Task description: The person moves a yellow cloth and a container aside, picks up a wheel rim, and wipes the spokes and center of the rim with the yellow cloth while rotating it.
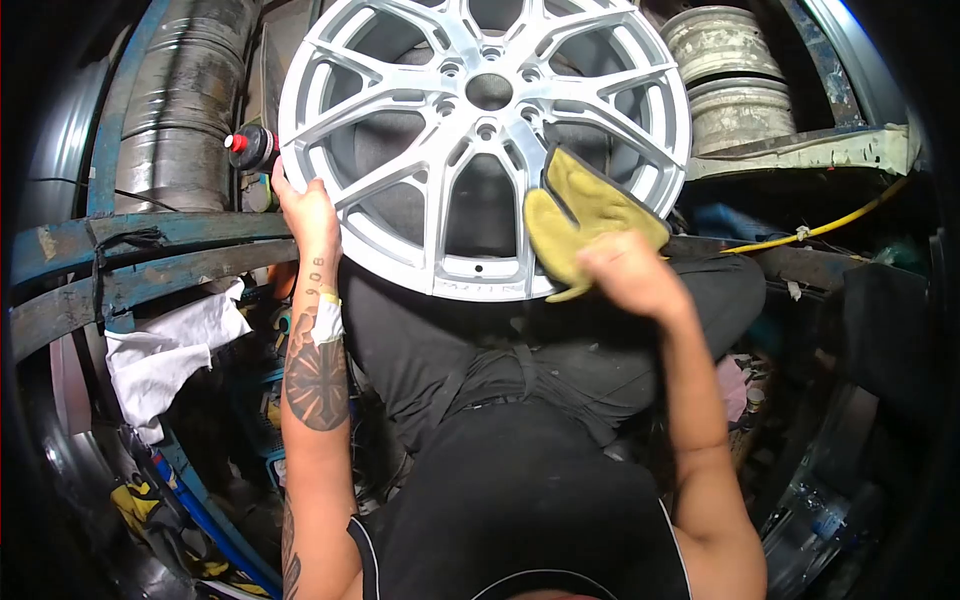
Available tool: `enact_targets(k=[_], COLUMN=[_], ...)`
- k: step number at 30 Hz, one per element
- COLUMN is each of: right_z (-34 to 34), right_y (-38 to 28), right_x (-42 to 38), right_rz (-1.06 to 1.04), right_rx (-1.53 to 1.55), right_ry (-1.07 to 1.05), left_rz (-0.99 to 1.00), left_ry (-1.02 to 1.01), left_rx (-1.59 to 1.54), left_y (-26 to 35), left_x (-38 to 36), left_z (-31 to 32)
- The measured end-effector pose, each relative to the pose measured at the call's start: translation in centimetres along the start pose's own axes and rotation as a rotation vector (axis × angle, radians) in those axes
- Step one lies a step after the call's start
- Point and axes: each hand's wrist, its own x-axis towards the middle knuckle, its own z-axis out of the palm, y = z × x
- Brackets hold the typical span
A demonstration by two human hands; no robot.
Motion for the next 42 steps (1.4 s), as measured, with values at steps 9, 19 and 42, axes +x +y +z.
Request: enact_targets(k=[9,19,42], right_z=[-11.8,-4.0,11.4], right_y=[2.2,3.2,-7.1], right_x=[-8.2,14.1,8.9], right_rz=[-0.366,0.131,-0.375], right_rx=[0.961,0.390,0.976], right_ry=[0.982,-0.030,0.711], left_rz=[-0.004,-0.165,0.104], left_ry=[0.032,0.163,-0.194], left_rx=[0.006,-0.622,0.178], left_y=[1.5,0.6,-0.2], left_x=[-0.7,-12.7,5.3], left_z=[0.2,3.2,-1.5])
